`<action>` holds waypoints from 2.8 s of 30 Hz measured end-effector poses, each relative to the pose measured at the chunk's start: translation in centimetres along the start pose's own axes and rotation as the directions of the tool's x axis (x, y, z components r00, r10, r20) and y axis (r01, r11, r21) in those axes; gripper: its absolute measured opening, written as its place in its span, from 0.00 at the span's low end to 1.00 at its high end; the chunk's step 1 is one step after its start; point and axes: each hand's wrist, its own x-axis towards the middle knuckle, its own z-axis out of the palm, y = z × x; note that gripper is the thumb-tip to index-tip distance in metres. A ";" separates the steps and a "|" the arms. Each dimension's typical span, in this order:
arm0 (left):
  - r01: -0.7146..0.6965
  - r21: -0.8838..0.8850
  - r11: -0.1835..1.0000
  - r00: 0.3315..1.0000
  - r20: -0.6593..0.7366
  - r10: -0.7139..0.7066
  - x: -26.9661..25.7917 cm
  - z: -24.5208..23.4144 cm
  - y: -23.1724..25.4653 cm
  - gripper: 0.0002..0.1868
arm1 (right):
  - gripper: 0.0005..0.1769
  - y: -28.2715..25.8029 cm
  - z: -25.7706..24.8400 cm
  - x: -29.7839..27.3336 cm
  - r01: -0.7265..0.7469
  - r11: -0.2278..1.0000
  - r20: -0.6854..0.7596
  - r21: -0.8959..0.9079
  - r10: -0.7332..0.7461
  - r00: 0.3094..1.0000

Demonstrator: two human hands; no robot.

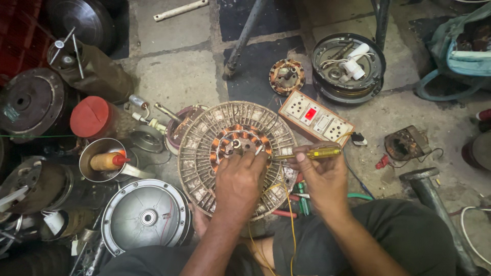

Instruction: The person is repairing an electric motor stator by hand. They are seen stripping wire insulation, connecting wires to the copper windings, and using a multimeter to test the electrical connections.

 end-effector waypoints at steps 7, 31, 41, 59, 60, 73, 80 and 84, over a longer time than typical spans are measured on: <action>-0.030 0.042 0.999 0.995 0.091 0.027 0.2 -1.0 -0.2 0.16 | 0.17 -0.7 1.3 -0.9 0.077 0.985 -0.065 -0.155 -0.088 0.994; -0.027 0.119 0.992 0.982 0.189 0.004 0.5 -1.3 0.3 0.17 | 0.15 -1.6 1.2 -1.5 0.110 0.982 0.002 -0.152 -0.111 0.994; 0.006 0.122 0.993 0.993 0.117 -0.020 0.5 -0.7 0.9 0.14 | 0.15 -2.0 2.0 -2.1 0.248 0.887 0.074 -0.390 -0.238 0.968; 0.115 0.012 0.993 0.993 0.036 -0.116 -0.8 -0.3 0.8 0.14 | 0.12 -5.6 3.7 0.7 0.476 0.592 0.435 -0.650 -0.224 0.872; 0.092 0.043 0.995 0.995 0.028 -0.093 -0.8 -0.2 0.8 0.14 | 0.11 -5.6 3.6 0.6 0.501 0.584 0.458 -0.638 -0.234 0.857; 0.086 0.070 0.994 0.991 0.094 -0.092 -0.2 -0.4 1.0 0.10 | 0.08 -2.9 1.3 0.3 0.203 0.927 0.208 -0.315 -0.141 0.968; 0.082 0.077 0.994 0.991 0.095 -0.089 -0.2 -0.4 1.1 0.12 | 0.08 -2.3 1.0 0.5 0.208 0.926 0.244 -0.314 -0.133 0.961; 0.085 0.070 0.994 0.991 0.099 -0.091 -0.2 -0.4 1.1 0.12 | 0.07 -2.5 1.0 0.3 0.209 0.921 0.258 -0.330 -0.125 0.958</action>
